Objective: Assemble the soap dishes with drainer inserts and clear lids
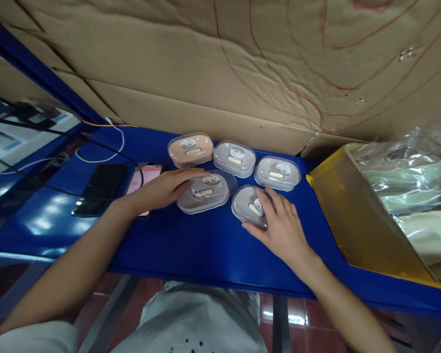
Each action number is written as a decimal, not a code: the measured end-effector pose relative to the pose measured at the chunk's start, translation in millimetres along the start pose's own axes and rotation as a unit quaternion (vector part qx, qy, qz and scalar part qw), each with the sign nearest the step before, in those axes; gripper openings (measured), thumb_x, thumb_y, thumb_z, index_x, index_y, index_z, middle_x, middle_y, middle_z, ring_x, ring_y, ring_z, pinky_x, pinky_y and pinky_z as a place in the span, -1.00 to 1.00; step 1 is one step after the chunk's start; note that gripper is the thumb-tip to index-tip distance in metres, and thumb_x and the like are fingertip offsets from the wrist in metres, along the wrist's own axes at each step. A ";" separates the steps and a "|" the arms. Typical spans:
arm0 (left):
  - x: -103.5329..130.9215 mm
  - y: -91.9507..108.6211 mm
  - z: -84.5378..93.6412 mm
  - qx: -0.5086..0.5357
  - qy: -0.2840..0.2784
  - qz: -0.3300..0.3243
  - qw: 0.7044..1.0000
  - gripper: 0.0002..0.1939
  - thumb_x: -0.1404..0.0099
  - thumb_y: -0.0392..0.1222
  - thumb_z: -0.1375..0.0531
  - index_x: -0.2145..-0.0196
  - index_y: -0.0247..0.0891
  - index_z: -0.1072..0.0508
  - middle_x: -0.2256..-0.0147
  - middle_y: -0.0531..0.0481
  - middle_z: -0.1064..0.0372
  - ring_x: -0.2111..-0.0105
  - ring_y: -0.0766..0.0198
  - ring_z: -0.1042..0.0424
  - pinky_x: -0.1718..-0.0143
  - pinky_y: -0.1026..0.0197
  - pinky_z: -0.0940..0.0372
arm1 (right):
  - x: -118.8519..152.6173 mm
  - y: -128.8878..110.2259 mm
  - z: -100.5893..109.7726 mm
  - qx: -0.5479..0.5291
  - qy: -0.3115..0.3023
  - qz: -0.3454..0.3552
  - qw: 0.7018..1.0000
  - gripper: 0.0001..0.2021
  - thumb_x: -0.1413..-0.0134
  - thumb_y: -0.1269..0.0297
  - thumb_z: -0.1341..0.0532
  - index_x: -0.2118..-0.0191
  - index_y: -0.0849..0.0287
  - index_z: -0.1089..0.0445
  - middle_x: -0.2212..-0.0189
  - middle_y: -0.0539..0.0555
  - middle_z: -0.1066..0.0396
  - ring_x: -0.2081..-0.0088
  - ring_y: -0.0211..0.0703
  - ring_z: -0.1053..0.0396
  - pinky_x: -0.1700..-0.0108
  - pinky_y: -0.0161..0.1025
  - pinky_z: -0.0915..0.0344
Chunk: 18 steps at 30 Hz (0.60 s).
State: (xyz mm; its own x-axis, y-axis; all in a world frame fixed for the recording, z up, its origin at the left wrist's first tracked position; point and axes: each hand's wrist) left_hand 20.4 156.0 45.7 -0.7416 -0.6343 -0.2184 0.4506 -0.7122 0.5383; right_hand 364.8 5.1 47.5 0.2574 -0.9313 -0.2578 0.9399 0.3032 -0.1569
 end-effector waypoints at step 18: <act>1.4 63.4 -0.9 -0.191 -0.061 0.226 0.953 0.00 -0.36 0.37 -0.31 -0.51 -0.28 -0.17 -0.54 -0.33 -0.02 -0.35 -0.37 -0.38 -0.28 -0.31 -0.38 | -12.7 12.0 -6.6 0.032 0.046 0.051 0.997 -0.20 -0.41 -0.03 -0.30 -0.58 0.07 -0.02 -0.52 0.45 -0.07 -0.44 0.47 -0.22 -0.27 0.33 -0.37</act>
State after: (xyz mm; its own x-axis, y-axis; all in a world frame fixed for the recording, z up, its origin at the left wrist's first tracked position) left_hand 48.4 109.7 78.8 -0.4694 -0.8799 0.0740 0.8692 -0.4458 0.2139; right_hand 371.3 21.9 42.6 0.3339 -0.8729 -0.3557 0.9228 0.3797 -0.0656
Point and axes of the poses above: each hand's wrist, its own x-axis away from the middle knuckle, its own z-axis out of the back of the hand, y = z × x
